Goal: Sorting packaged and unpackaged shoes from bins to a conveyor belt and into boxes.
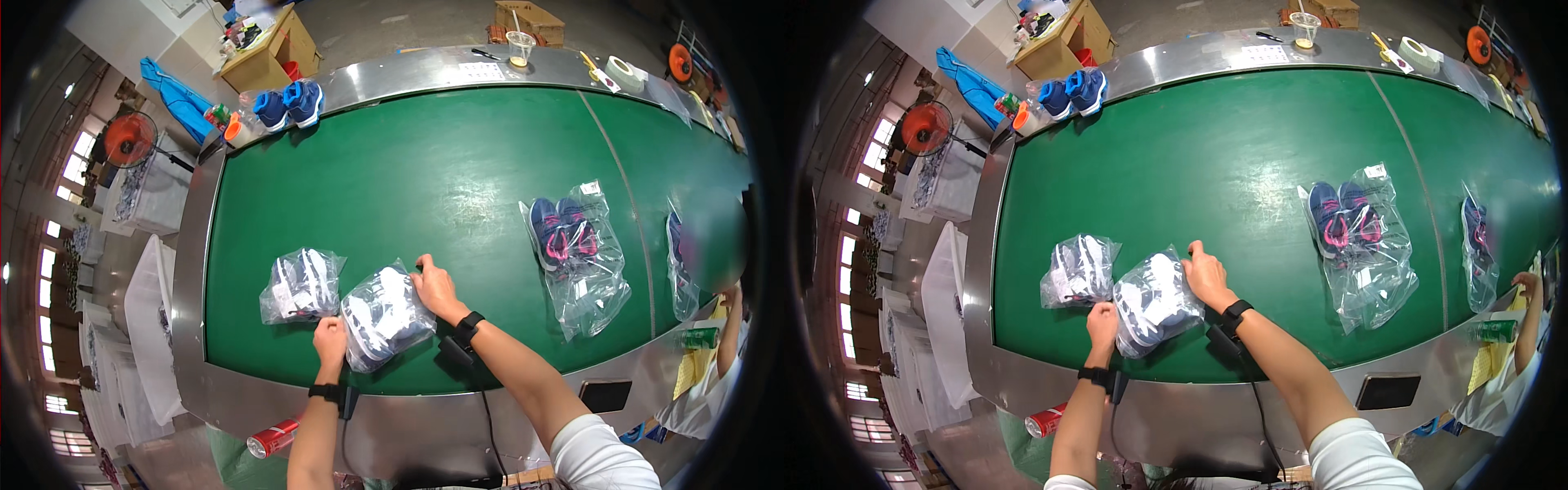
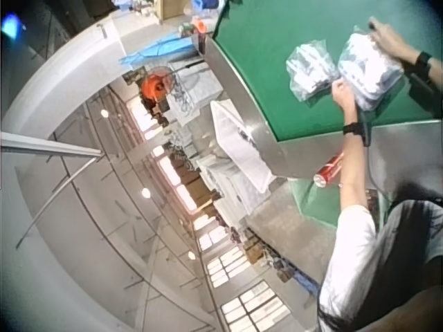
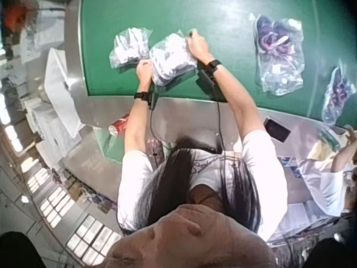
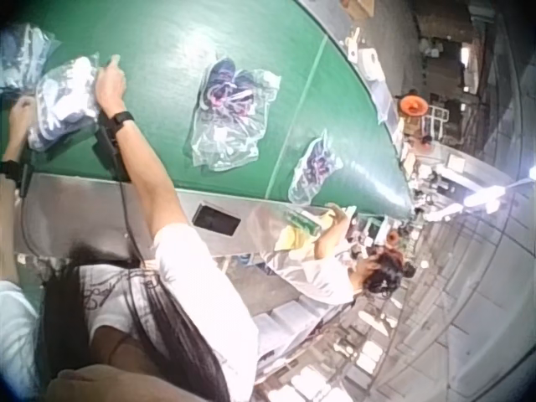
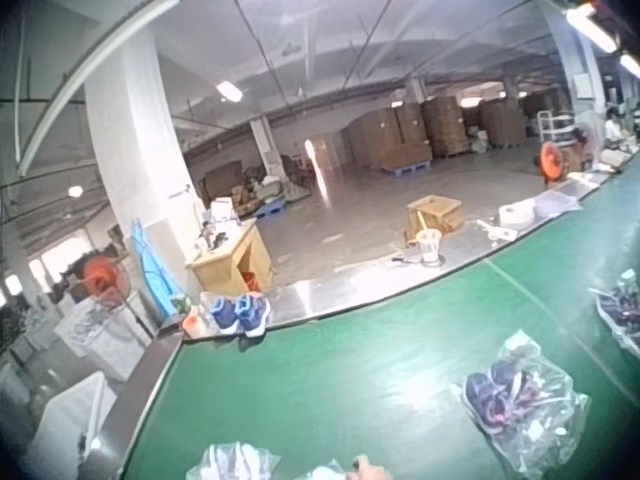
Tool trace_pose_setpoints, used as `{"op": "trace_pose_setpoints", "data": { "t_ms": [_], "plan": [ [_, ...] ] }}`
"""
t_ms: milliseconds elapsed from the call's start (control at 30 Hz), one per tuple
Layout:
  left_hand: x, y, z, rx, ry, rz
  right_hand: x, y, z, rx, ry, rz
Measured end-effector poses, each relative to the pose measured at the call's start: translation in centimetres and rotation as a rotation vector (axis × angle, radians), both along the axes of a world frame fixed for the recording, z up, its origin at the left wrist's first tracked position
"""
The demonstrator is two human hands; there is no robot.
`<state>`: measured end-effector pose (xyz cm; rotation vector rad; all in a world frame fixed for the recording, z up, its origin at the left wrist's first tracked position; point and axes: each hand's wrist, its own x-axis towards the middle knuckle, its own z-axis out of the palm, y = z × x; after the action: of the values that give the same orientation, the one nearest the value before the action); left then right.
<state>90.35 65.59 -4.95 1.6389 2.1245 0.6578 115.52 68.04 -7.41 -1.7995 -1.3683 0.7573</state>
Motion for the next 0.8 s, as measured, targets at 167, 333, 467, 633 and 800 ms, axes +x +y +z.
{"op": "trace_pose_setpoints", "data": {
  "t_ms": [167, 333, 467, 633, 800],
  "plan": [
    [-1.0, -4.6, 3.3, 0.105, -0.351, 0.227, 1.7, -3.2, 4.8, 0.272, 0.007, -0.045],
    [7.1, -6.7, 5.0, 0.164, 0.221, -0.483, -0.7, -7.4, 3.1, 0.23, -0.324, 0.527],
    [5.3, -6.3, 6.2, 0.152, 0.156, -0.358, 3.3, -8.3, 5.6, 0.011, 0.036, 0.453],
    [8.9, -10.1, 11.5, 0.216, -0.087, -0.438, 16.9, -11.1, 11.8, 0.22, -0.647, -0.075],
    [16.1, -12.4, 10.9, 0.028, -0.351, -0.609, 25.7, -12.9, 6.1, -0.256, -1.027, -0.029]
  ]
}}
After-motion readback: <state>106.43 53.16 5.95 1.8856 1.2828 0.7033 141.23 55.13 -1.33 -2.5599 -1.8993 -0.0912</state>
